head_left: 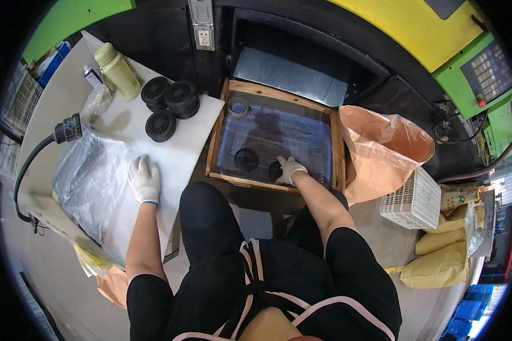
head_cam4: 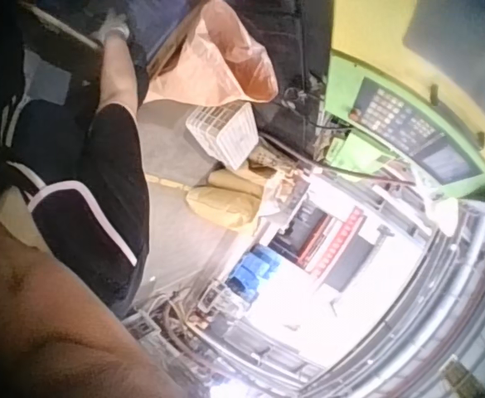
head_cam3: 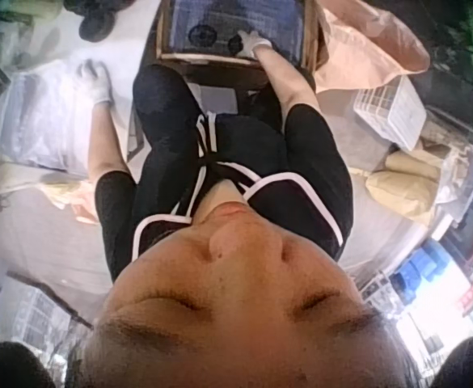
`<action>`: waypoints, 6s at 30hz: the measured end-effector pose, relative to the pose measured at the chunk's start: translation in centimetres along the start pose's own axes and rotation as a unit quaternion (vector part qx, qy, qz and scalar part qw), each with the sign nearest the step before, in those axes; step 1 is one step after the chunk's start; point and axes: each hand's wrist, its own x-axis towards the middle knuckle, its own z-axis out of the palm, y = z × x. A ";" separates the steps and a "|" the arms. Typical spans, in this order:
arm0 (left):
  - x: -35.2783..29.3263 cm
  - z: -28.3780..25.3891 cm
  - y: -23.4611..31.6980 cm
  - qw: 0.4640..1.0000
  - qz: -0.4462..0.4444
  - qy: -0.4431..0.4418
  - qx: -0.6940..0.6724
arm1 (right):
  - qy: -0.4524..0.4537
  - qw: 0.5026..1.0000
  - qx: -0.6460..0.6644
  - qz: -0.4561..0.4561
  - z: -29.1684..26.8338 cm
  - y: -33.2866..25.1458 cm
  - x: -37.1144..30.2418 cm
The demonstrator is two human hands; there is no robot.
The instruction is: Inspecting and trimming plastic filter components at an injection molding machine workstation.
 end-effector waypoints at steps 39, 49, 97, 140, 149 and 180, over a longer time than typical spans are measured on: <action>0.4 0.3 0.9 1.000 0.014 0.006 -0.011 | -0.117 0.980 -0.149 -0.064 -3.2 0.6 4.8; 0.5 0.4 0.8 1.000 0.017 0.002 -0.014 | -0.080 0.989 -0.113 -0.061 -2.6 1.2 3.3; -1.5 -0.8 28.8 0.463 -0.132 -0.473 -0.738 | 0.105 0.745 0.650 -0.103 -10.3 0.1 -11.7; -8.5 -16.1 23.7 0.609 -0.169 -0.232 -0.739 | 0.048 0.638 0.677 -0.363 -6.0 -9.6 -24.7; -9.1 -16.4 22.1 0.449 -0.065 -0.327 -0.829 | 0.149 0.659 0.670 -0.306 -8.7 -8.1 -24.6; -9.6 -15.7 23.3 0.470 -0.203 -0.295 -0.807 | 0.062 0.662 0.658 -0.355 -6.7 -10.3 -23.1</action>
